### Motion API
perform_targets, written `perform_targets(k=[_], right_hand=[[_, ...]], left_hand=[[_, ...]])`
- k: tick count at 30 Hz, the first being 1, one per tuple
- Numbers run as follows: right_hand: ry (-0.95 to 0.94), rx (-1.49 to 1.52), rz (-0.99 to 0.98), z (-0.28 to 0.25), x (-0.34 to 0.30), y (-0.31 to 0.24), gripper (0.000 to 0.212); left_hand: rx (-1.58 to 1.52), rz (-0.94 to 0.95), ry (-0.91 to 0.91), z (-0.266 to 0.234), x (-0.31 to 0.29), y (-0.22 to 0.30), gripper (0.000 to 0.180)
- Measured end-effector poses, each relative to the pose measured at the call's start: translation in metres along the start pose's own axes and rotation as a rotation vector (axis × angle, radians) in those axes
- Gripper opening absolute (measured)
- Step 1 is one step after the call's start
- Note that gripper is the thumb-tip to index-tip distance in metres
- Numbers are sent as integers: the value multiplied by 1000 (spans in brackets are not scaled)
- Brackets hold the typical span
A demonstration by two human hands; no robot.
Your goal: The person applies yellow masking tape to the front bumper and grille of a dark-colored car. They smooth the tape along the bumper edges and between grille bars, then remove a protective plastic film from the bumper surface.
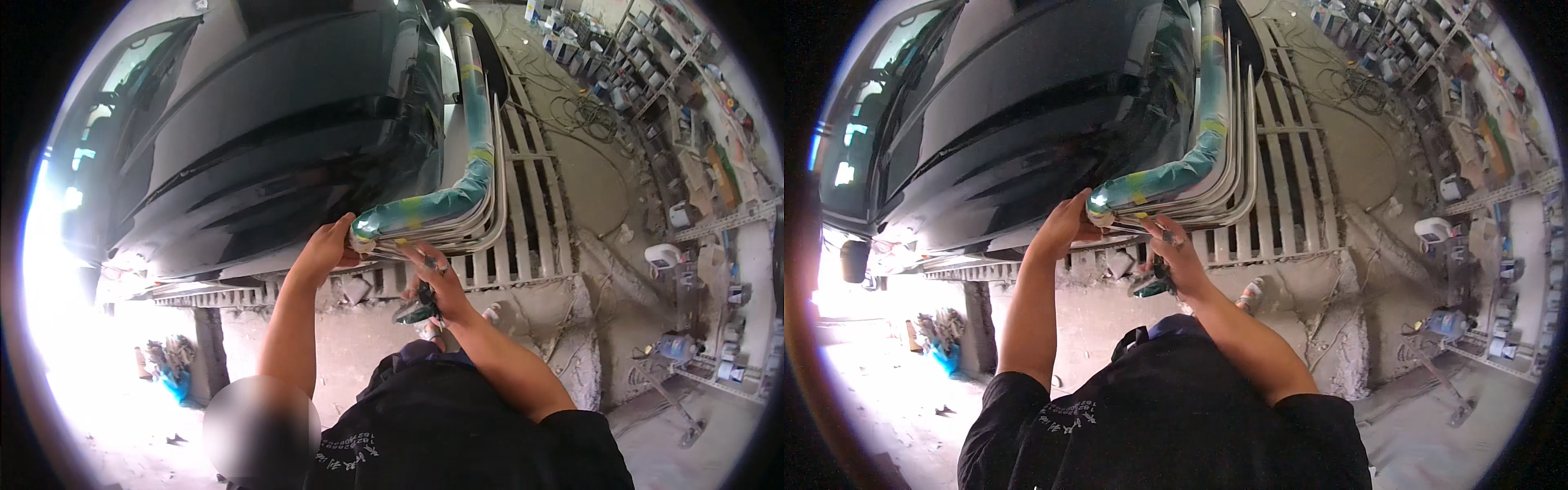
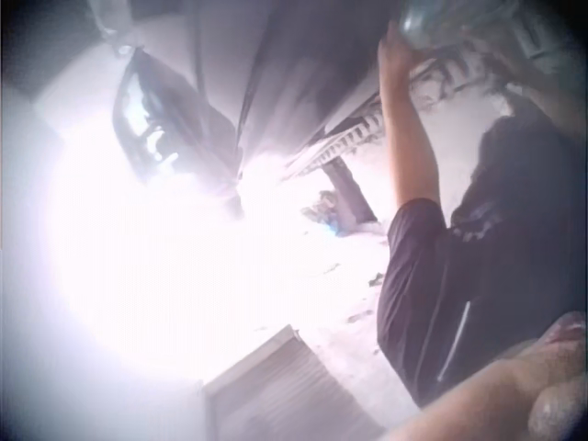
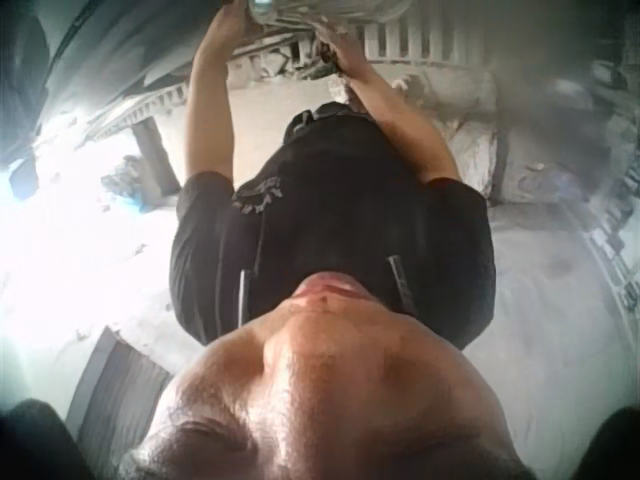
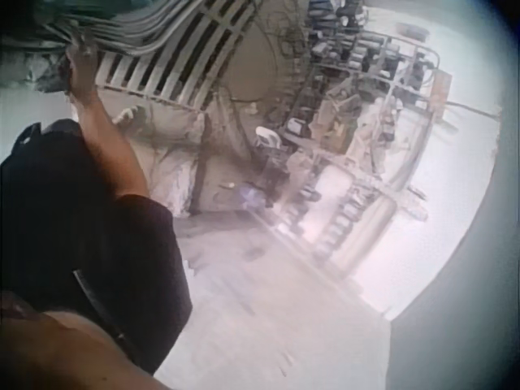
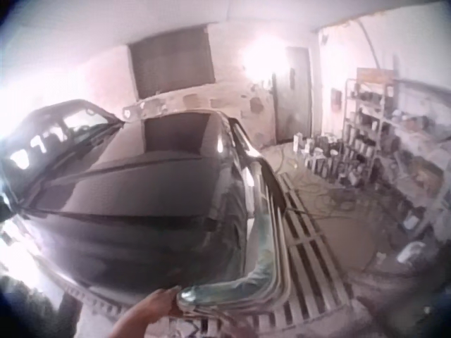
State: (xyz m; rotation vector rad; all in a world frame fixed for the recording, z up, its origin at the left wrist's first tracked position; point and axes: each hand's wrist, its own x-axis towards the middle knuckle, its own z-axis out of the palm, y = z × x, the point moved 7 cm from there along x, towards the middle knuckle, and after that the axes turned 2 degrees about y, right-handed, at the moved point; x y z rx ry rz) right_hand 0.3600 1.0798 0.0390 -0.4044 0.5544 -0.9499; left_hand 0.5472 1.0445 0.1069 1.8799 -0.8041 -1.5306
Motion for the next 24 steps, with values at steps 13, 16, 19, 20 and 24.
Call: perform_targets(k=[13, 16, 19, 20, 24], right_hand=[[-139, 80, -41, 20, 26, 7, 54], [-199, 125, -10, 21, 31, 8, 53], [-239, 170, 27, 21, 37, 14, 59], [-220, 121, 26, 19, 39, 17, 58], [-142, -192, -104, 12, 52, 16, 56]], left_hand=[[222, 47, -44, 6, 2, 20, 40], [94, -4, 8, 4, 7, 15, 40], [22, -10, -46, 1, 13, 7, 40], [10, -23, -53, 1, 14, 5, 42], [21, -31, -61, 0, 17, 3, 45]])
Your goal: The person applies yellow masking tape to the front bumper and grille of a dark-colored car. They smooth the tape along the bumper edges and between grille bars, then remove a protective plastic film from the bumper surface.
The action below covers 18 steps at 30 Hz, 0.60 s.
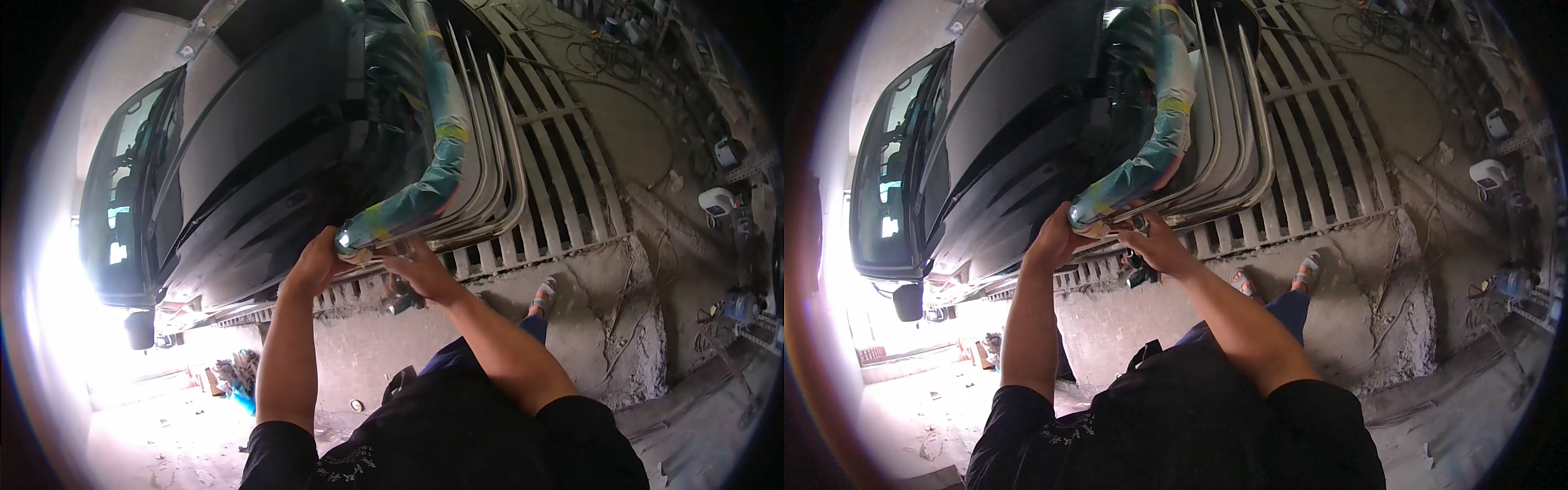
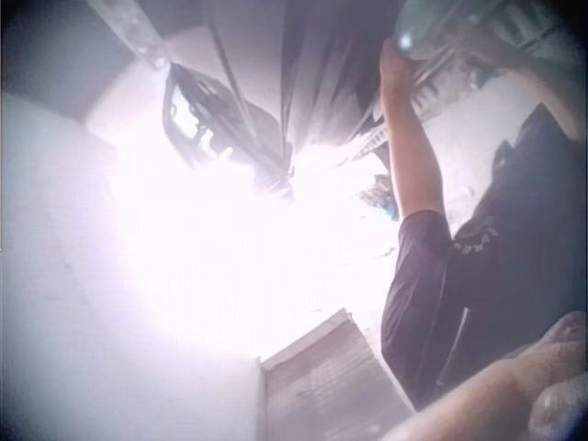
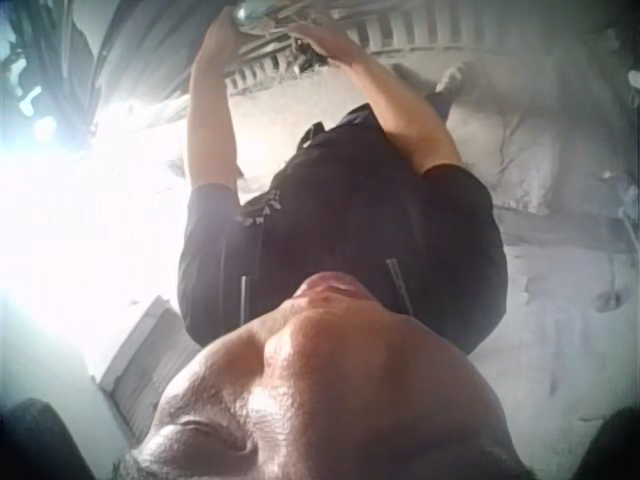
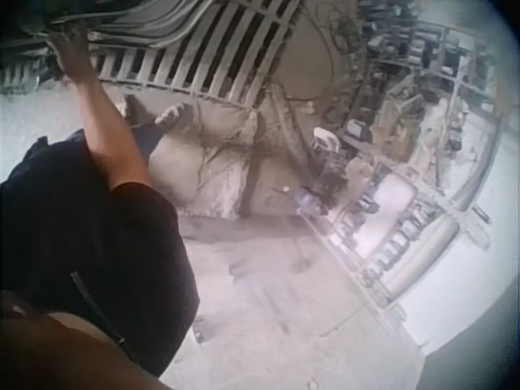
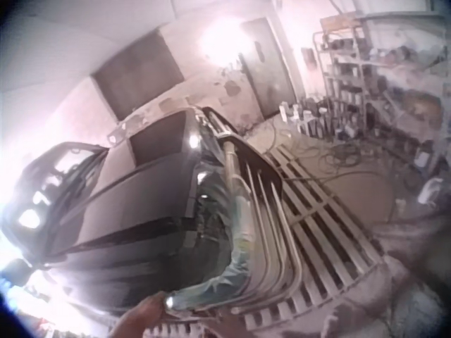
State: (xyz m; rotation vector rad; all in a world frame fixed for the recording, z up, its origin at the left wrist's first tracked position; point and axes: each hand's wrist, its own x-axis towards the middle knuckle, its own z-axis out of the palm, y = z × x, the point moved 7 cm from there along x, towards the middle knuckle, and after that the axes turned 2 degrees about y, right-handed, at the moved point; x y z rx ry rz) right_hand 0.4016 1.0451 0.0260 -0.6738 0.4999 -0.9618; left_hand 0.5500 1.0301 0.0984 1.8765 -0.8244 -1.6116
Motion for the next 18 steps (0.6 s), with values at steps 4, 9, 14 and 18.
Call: perform_targets(k=[4, 9, 14, 18], right_hand=[[127, -301, -113, -13, 2, 5, 42], [230, -516, -230, -7, -8, -20, 39], [203, -443, -256, -10, -3, -10, 39], [77, -369, -183, -11, 6, -14, 39]], left_hand=[[16, 40, 59, 1, -1, 1, 35], [144, 128, 53, -5, 2, -3, 32], [180, 108, 7, -9, 7, -4, 25], [184, 162, 70, -14, 6, -9, 28]])
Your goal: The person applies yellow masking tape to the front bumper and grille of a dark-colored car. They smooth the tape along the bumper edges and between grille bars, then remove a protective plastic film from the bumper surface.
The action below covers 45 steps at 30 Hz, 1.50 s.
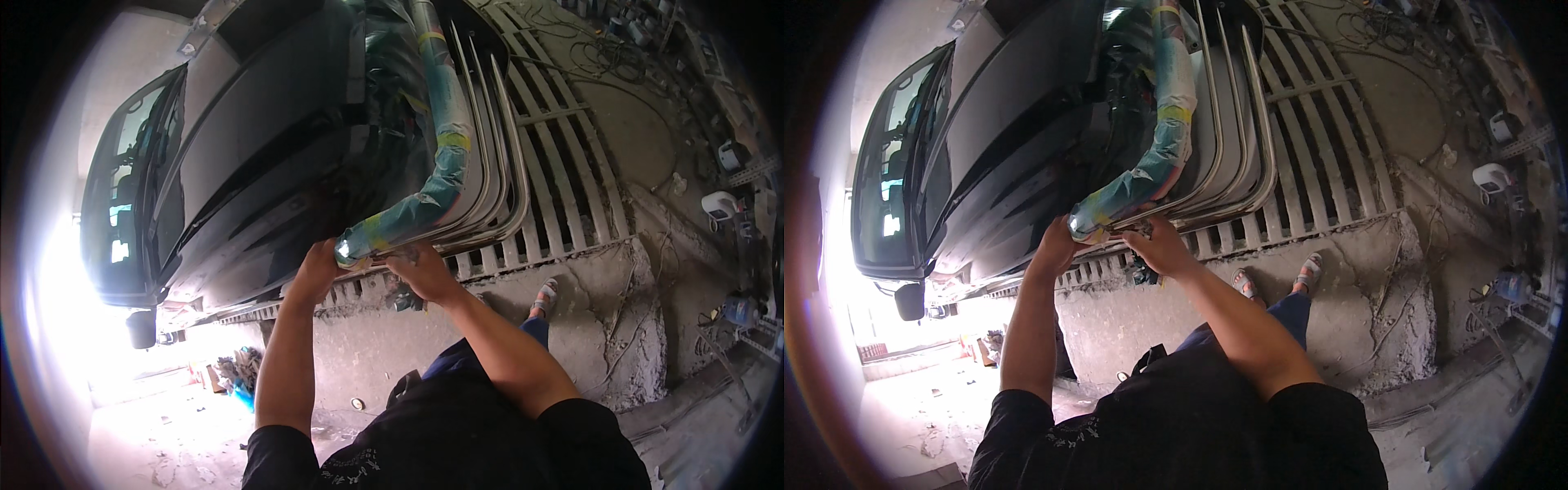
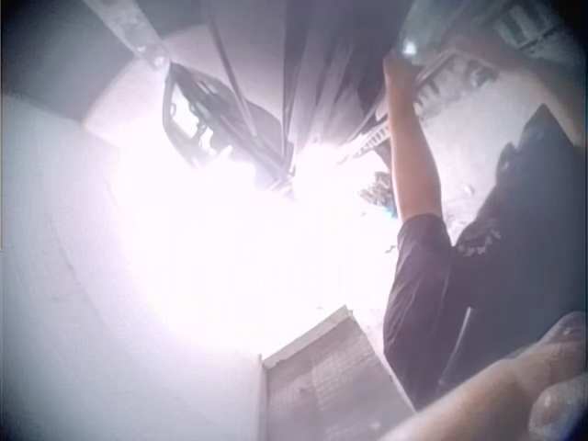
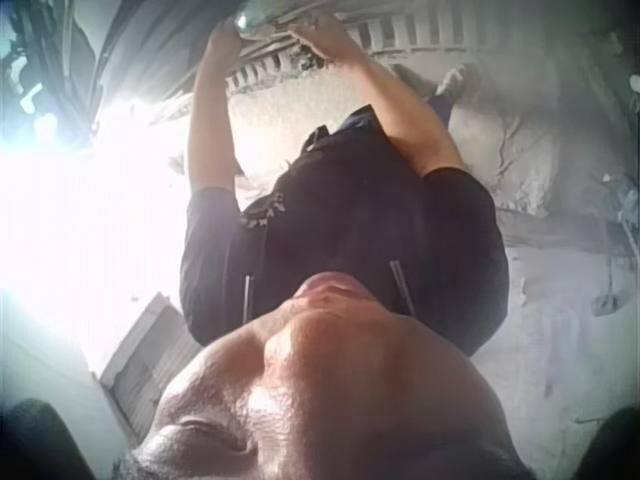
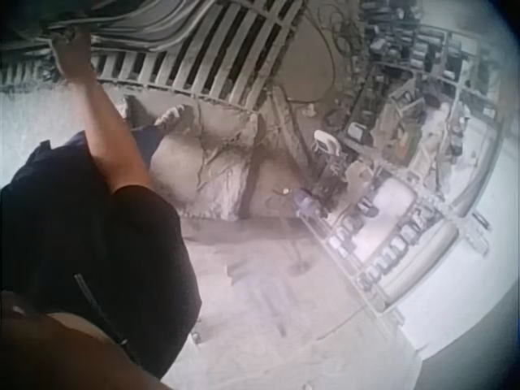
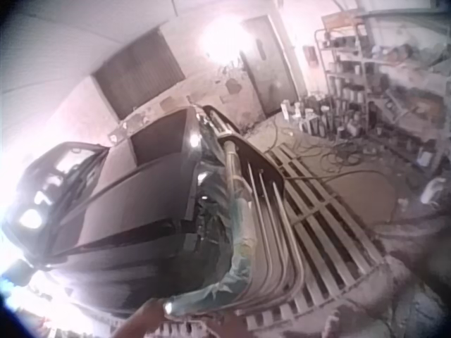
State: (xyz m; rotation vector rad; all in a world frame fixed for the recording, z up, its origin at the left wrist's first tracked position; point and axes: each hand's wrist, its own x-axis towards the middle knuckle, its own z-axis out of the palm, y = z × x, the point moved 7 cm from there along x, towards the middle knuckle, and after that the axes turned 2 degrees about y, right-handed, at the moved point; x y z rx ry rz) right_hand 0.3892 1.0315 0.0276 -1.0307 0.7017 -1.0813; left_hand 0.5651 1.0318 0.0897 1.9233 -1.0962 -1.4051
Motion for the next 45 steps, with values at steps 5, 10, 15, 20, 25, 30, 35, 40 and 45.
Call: perform_targets(k=[5, 10, 15, 20, 25, 30, 35, 40, 45], right_hand=[[-81, 134, 34, 6, 3, -1, 37], [-133, 229, 89, 13, 0, 2, 35], [-233, 294, 237, 15, 4, 11, 36], [-160, 516, 330, 17, 1, 15, 37], [-160, 503, 290, 17, 5, 13, 39], [51, -23, 37, 4, 5, -1, 35], [-3, -85, 0, 0, 8, 1, 35], [44, -11, 25, 1, 0, 9, 36], [21, -51, 94, -10, -11, 10, 52]], left_hand=[[-54, -22, 12, 1, 1, 0, 32], [-54, -85, -109, 1, -1, 1, 35], [516, 96, -156, -13, 12, 1, 42], [-157, -167, -151, 7, -2, 1, 51], [-328, -112, -244, 18, -12, -4, 55], [-345, -137, -150, 17, -12, -13, 48], [-94, -13, -48, 9, -3, -16, 26], [573, 251, 140, -7, -3, -10, 21], [515, 92, 175, -12, -32, 12, 19]])
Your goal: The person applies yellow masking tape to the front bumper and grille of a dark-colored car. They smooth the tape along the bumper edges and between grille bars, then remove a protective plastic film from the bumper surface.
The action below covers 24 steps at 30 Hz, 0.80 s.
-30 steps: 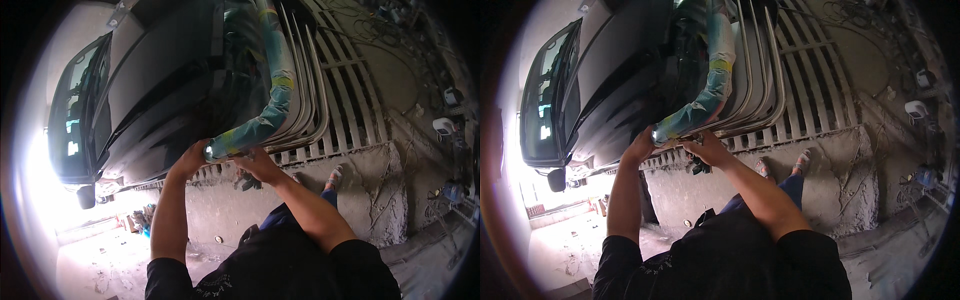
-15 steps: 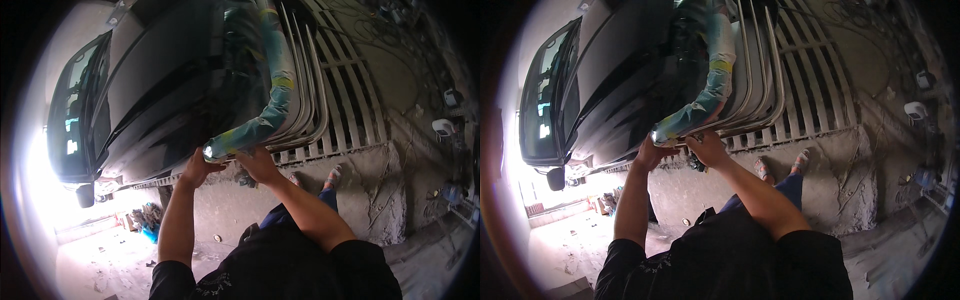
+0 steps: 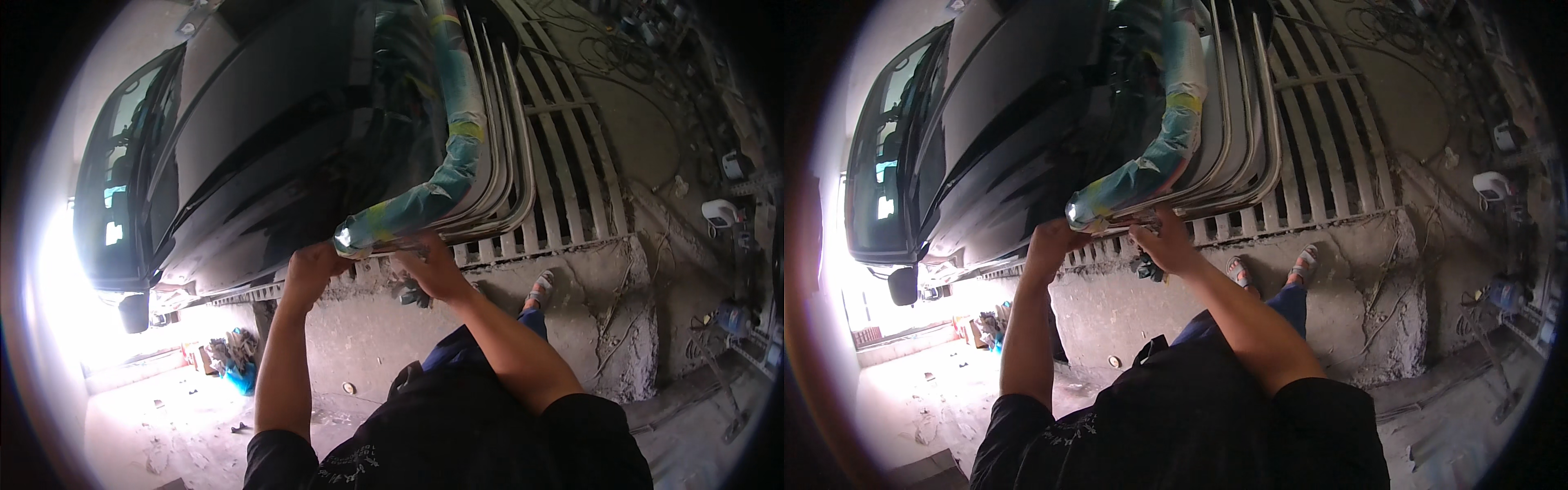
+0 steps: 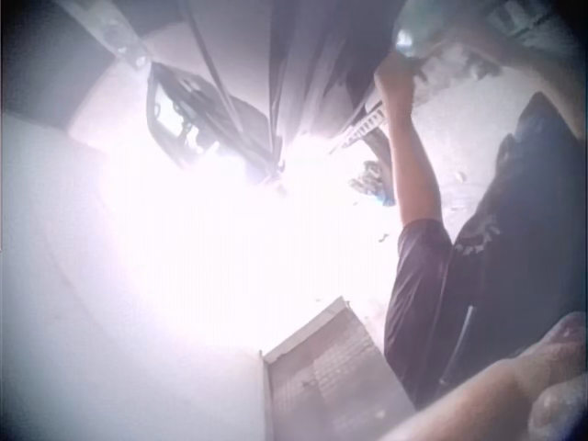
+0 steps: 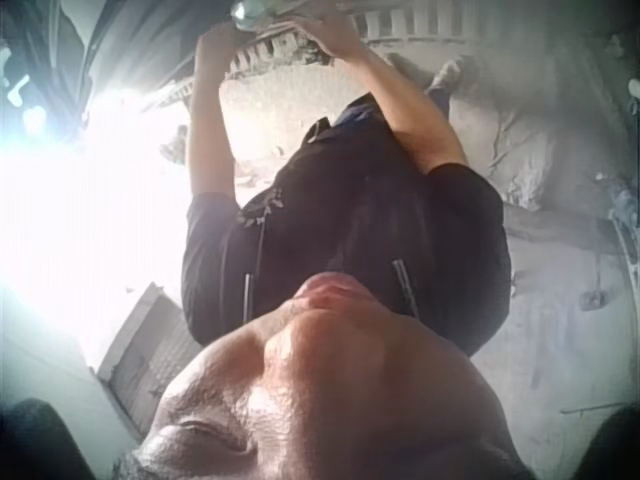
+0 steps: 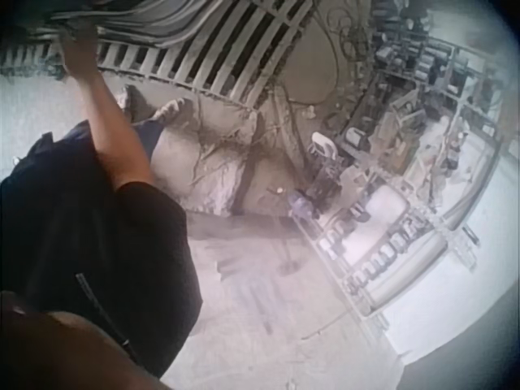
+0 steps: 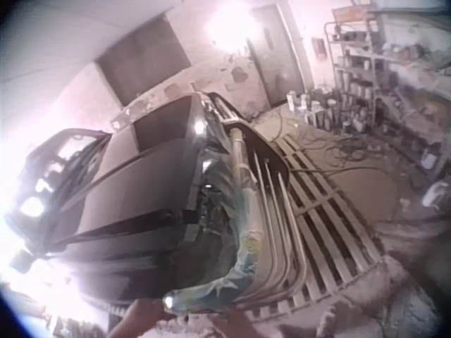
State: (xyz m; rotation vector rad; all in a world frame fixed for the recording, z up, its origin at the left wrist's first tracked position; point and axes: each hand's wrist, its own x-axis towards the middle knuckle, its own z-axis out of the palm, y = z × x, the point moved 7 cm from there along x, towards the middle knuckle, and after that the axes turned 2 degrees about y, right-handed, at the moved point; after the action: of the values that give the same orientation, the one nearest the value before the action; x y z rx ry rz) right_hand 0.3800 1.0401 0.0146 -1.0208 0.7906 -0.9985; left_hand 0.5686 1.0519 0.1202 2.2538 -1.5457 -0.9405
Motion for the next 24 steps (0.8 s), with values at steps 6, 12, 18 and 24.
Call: perform_targets(k=[6, 12, 18, 24], right_hand=[[49, 32, 19, -17, -24, -15, 51], [-60, 101, 157, -16, -52, -20, 53], [-220, 342, 203, 21, -73, -81, 59], [-337, 110, 31, 49, -91, -109, 70]], left_hand=[[-37, -103, 108, -21, -44, 7, 26], [-253, -34, 164, -31, -92, -9, 25], [-487, 241, 200, 11, -142, 27, 13], [-776, 89, 114, 64, -133, 28, 20]])
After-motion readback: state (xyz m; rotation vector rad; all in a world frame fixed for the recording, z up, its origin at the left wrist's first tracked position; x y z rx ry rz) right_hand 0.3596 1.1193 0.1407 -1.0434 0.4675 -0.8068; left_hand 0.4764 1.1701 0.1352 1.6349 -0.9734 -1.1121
